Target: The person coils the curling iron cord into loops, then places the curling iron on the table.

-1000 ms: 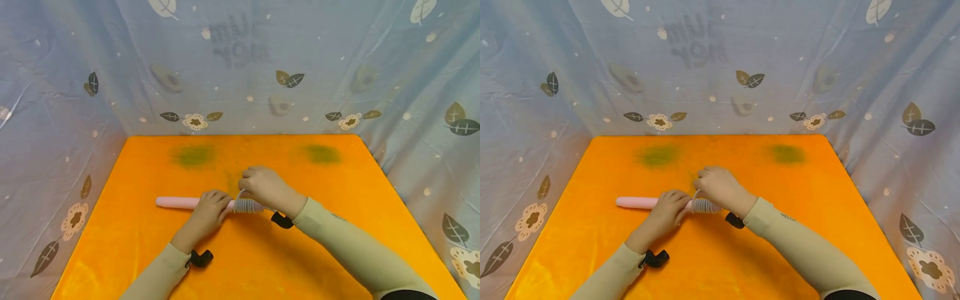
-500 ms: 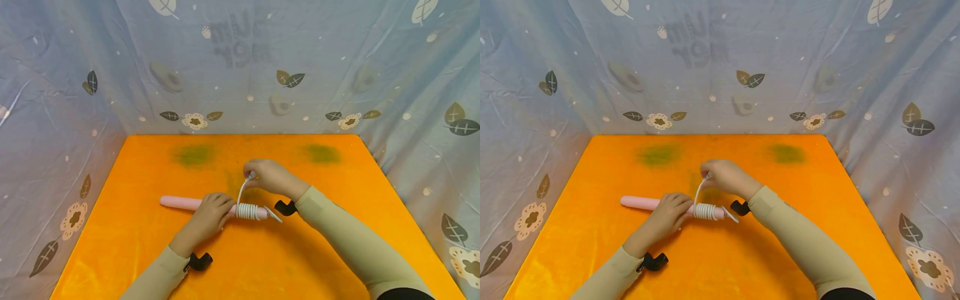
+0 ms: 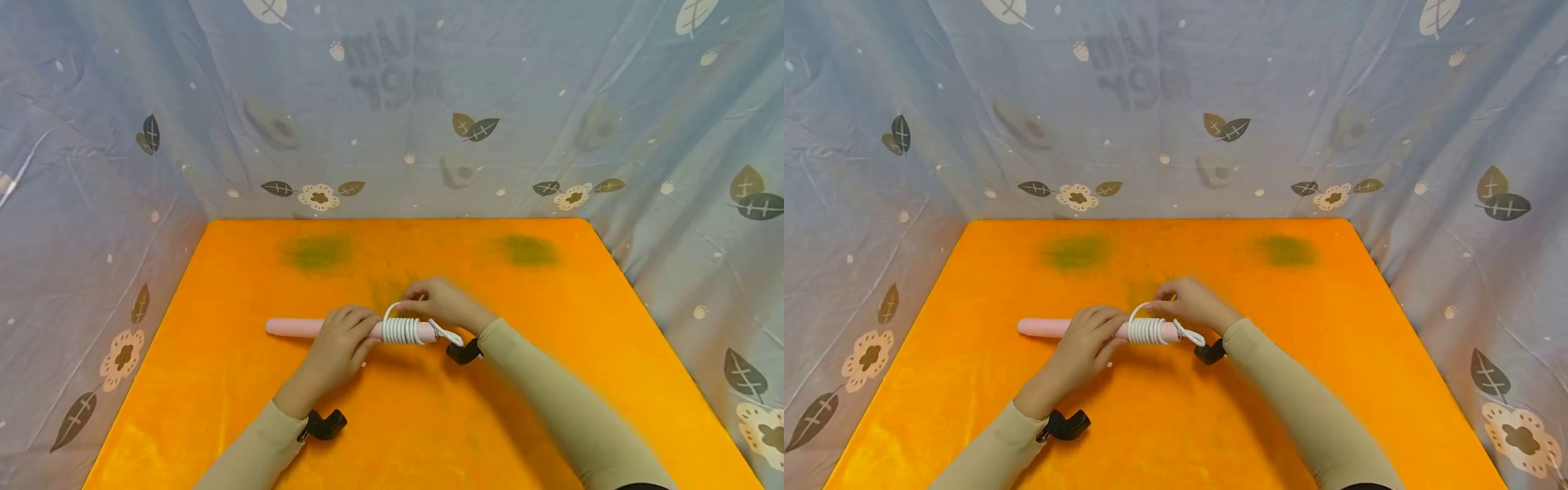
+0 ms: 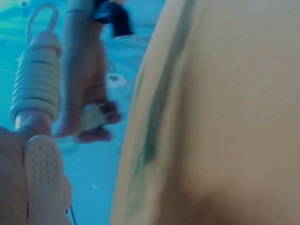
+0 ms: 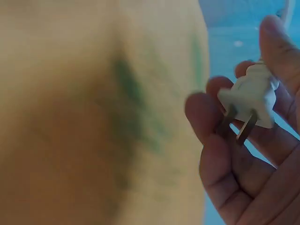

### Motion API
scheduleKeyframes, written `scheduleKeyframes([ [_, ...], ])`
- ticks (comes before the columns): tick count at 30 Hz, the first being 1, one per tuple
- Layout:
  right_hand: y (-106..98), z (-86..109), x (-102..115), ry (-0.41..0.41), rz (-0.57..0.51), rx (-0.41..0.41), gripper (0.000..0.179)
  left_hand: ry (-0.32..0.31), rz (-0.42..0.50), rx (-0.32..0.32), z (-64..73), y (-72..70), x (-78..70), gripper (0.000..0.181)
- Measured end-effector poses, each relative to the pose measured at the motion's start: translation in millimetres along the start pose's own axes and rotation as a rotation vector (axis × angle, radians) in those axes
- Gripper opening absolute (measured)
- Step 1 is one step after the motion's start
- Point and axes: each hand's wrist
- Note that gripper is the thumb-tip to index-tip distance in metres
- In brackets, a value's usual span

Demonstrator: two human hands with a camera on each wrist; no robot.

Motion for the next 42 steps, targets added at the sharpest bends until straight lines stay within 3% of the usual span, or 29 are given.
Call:
scheduleKeyframes([
  [2, 12.8, 4.1, -4.4, -0.025, -0.031, -0.006, 0.013, -0.033, 0.007, -0.019, -4.2, 0.2, 0.0, 0.030],
  [5, 33.4, 9.4, -5.8, -0.055, -0.162, -0.002, 0.011, -0.077, -0.006, -0.041, -11.9, 1.8, 1.3, 0.029],
  [9, 55.7, 10.6, -2.6, -0.002, -0.319, -0.010, 0.023, -0.139, -0.039, -0.046, -23.1, 6.5, 5.8, 0.029],
  [17, 63.2, 9.6, 3.0, 0.069, -0.046, -0.163, 0.020, -0.251, -0.106, 0.027, -42.7, 22.3, 24.7, 0.031],
  [26, 59.9, 8.0, -7.3, 0.234, -0.038, -0.308, 0.019, -0.357, -0.097, 0.137, -53.9, 36.9, 37.8, 0.031],
  [34, 59.8, 3.9, -16.2, 0.221, -0.042, -0.280, 0.025, -0.440, -0.108, 0.249, -56.6, 44.4, 43.5, 0.032],
  [42, 58.6, 3.9, -25.9, 0.263, -0.070, -0.228, 0.034, -0.456, -0.162, 0.353, -57.7, 44.9, 42.9, 0.039],
])
Point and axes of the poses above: each hand's wrist, its own z-axis away from the middle knuckle, its own y-axis out of the palm, x = y × z, and after that the axes turned 5 degrees about x, right-handed
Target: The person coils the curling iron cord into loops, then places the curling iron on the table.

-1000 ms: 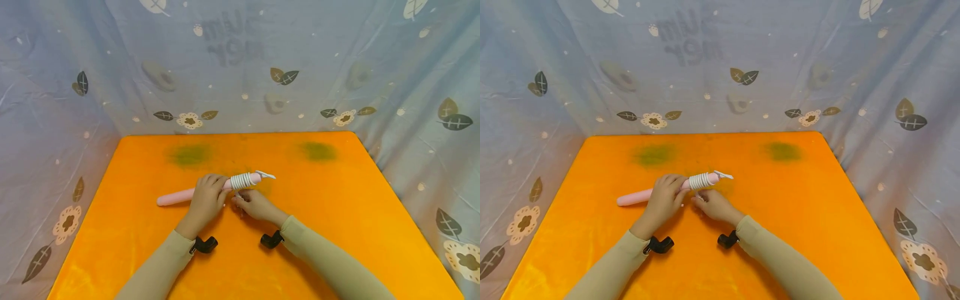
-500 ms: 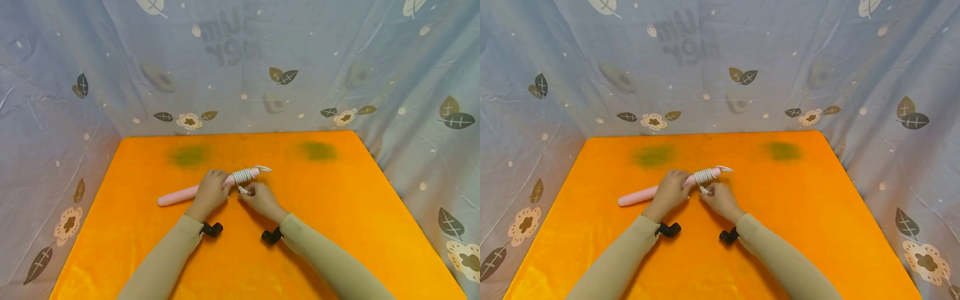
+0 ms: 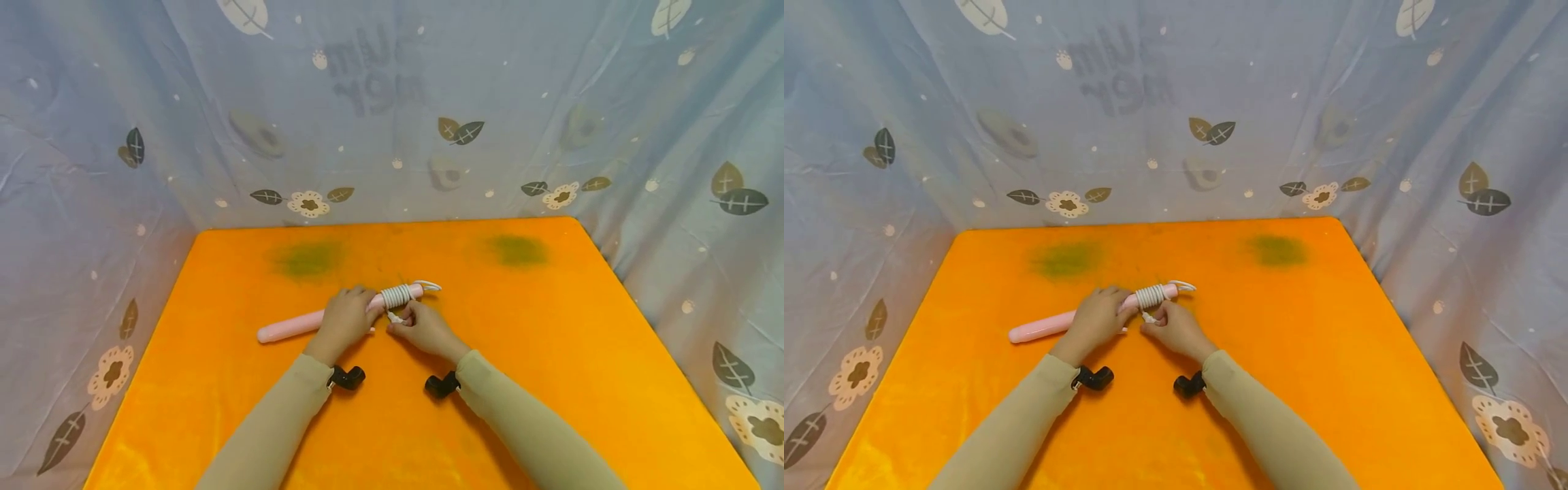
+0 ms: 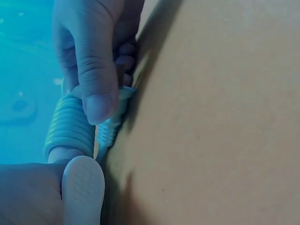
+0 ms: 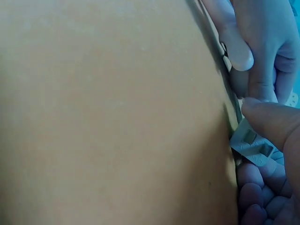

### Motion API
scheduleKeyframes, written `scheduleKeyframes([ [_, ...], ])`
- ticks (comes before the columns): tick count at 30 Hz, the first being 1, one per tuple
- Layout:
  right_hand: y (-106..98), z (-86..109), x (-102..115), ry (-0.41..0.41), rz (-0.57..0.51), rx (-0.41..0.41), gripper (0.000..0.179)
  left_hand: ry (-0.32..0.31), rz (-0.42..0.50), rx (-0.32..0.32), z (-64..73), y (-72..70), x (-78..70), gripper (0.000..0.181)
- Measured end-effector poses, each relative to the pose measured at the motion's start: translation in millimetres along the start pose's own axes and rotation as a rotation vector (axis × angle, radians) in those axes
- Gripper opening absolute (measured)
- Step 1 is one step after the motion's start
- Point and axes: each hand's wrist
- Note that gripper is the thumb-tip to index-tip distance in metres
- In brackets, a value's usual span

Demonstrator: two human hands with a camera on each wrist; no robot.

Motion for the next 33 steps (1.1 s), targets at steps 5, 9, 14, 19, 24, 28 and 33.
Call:
scheduleKeyframes([
  [5, 1.2, 1.8, -3.7, 0.007, -0.015, -0.022, 0.034, 0.030, -0.038, -0.014, 0.7, 6.0, -2.1, 0.041],
  [9, 6.2, 6.4, -4.3, -0.013, -0.021, -0.023, 0.032, 0.037, -0.062, -0.046, 6.6, 13.4, -1.2, 0.040],
  [14, 9.1, 11.9, -3.8, -0.066, -0.033, -0.040, 0.028, 0.046, -0.053, -0.069, 10.5, 17.3, -0.6, 0.041],
  [19, 4.1, 15.3, -4.3, -0.097, -0.075, -0.012, 0.020, 0.064, 0.016, -0.045, 12.5, 8.6, 0.7, 0.046],
  [24, -7.4, 23.5, -1.6, -0.068, -0.111, 0.006, 0.028, 0.071, 0.061, 0.028, 20.1, -2.9, 1.3, 0.052],
  [28, -14.6, 32.7, -1.2, -0.157, 0.050, -0.102, 0.034, 0.052, 0.037, 0.084, 32.1, -4.9, -2.5, 0.070],
  [33, -22.3, 36.6, 1.3, -0.369, 0.394, -0.307, 0.046, -0.008, 0.005, 0.064, 48.7, -3.4, -6.0, 0.086],
])
Point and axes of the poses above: each hand's wrist, its own z-axis away from the middle knuckle, its own y-axis out of the palm, x = y × z, and after that the axes turned 5 degrees about x, right-handed
